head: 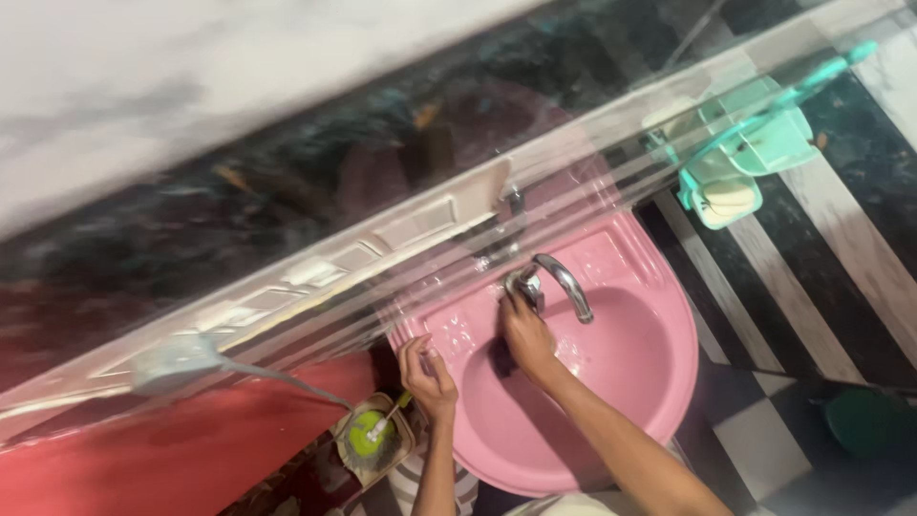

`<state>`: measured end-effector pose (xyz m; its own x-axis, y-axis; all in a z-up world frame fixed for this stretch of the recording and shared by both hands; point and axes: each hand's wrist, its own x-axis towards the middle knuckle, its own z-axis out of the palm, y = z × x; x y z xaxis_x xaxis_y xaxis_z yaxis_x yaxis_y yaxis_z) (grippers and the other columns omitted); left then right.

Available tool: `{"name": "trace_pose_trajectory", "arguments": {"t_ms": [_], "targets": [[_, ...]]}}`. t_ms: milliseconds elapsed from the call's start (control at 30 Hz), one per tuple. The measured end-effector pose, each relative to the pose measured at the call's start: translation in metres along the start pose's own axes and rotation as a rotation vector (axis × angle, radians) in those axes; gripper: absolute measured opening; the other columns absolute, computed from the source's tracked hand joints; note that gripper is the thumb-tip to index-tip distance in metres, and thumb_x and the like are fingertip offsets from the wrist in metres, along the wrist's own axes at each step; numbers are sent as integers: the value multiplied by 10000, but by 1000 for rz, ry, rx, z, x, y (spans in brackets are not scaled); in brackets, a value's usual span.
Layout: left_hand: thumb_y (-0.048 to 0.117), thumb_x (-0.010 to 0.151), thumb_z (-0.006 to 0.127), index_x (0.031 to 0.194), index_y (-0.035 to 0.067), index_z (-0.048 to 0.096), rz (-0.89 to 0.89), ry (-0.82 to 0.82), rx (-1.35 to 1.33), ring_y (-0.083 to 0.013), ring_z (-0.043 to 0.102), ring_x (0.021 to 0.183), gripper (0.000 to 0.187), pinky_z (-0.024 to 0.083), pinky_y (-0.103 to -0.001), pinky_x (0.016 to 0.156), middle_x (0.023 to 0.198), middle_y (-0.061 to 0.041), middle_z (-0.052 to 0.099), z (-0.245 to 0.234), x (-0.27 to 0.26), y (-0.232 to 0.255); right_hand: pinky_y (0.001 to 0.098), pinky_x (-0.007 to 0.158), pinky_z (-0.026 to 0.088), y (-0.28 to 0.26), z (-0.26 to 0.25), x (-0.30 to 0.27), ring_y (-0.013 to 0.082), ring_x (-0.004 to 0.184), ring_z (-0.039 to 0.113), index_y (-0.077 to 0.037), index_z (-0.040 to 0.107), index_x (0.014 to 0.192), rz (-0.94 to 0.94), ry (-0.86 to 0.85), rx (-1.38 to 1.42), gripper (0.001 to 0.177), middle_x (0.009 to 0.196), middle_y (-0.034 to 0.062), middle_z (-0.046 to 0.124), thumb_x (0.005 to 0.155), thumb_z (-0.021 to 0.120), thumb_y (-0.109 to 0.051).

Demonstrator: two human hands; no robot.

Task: The person washes a dark cloth in a pink sink. They turn on the tap, wet the cloth, and rub it with their hands. They briefly open a white container with a red lid, then continue rinsing and wringing the cloth under running water.

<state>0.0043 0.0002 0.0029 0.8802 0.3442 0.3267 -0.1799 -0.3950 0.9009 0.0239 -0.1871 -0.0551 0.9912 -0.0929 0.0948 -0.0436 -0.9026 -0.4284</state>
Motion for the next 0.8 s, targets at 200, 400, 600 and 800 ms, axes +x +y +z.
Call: {"name": "trace_pose_trajectory", "arguments": {"t_ms": [200, 400, 600, 800], "targets": [[168, 996, 527, 1112, -51, 668, 28, 6, -14, -332, 653, 943, 285, 534, -386, 836, 1087, -194, 638, -2, -7, -1, 457, 782, 596, -7, 1, 1, 398, 972, 714, 36, 562, 1294, -1, 27, 41, 395, 1318, 249, 598, 900, 568, 1], [186, 950, 538, 1097, -26, 682, -12, 35, -46, -304, 678, 890, 296, 576, -361, 784, 1097, -175, 644, 8, -4, -25, 481, 788, 587, 1, 0, -6, 411, 958, 703, 48, 540, 1299, 31, -64, 3, 418, 1322, 257, 586, 882, 553, 12], [137, 972, 547, 1097, -51, 661, 10, 19, -31, -318, 675, 966, 254, 551, -390, 866, 1092, -181, 651, 0, -10, -8, 510, 857, 559, -7, 9, -1, 456, 997, 677, 45, 553, 1307, -80, 102, 90, 453, 1317, 278, 576, 859, 571, -15], [158, 945, 557, 1105, -32, 673, 47, 45, -32, -323, 652, 937, 274, 533, -396, 833, 1082, -181, 648, -2, -6, 3, 511, 824, 558, -10, -20, -10, 443, 996, 679, -15, 570, 1315, 64, -90, 104, 387, 1329, 231, 589, 928, 568, -27]]}}
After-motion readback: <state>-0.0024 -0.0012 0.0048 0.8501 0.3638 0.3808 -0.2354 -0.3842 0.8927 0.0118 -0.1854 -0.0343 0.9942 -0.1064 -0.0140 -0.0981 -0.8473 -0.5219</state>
